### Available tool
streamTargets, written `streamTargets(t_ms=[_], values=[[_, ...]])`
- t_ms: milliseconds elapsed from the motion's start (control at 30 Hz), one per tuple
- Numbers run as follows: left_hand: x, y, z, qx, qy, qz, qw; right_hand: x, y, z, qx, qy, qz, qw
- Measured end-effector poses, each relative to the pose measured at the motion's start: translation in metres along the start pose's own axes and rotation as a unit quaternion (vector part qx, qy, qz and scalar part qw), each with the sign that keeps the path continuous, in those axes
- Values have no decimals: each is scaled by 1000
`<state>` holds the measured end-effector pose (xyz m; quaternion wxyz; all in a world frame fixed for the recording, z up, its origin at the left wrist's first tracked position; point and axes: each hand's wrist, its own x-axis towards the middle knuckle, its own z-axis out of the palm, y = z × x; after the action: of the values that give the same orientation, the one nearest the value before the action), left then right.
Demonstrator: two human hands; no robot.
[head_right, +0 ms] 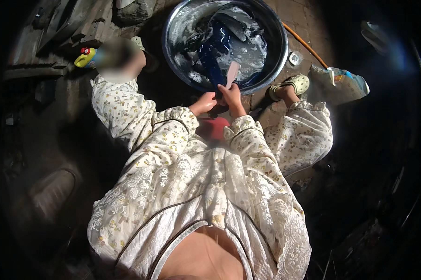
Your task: The person washes a dark garment in a metal basin using a brush and hands. They scrub the fabric, rinse it in soapy water, and repeatedly agitate the cloth throughout the clip.
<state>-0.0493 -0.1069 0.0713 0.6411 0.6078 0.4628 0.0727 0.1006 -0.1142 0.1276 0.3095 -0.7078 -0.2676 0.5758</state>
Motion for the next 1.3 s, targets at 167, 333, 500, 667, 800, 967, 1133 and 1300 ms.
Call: streamTargets(t_ms=[167,333,500,667,800,967,1133,1300], values=[[-6,58,-54,84,44,-87,992,16,37,12,-2,83,-78,994],[35,57,-87,121,323,33,938,20,48,19,-64,110,-52,991],[70,61,-122,232,392,44,889,2,30,30,-22,79,-8,997],[102,59,-134,253,452,-49,854,1,21,34,-16,118,12,993],[121,34,-187,157,480,-89,858,8,-28,24,93,164,-57,980],[134,-6,-274,-113,465,-103,872,31,-119,-18,208,153,-154,954],[142,14,-279,-316,424,-32,848,32,-189,-41,267,107,-184,940],[114,48,-262,-267,435,4,860,46,-153,-37,388,104,-271,875]])
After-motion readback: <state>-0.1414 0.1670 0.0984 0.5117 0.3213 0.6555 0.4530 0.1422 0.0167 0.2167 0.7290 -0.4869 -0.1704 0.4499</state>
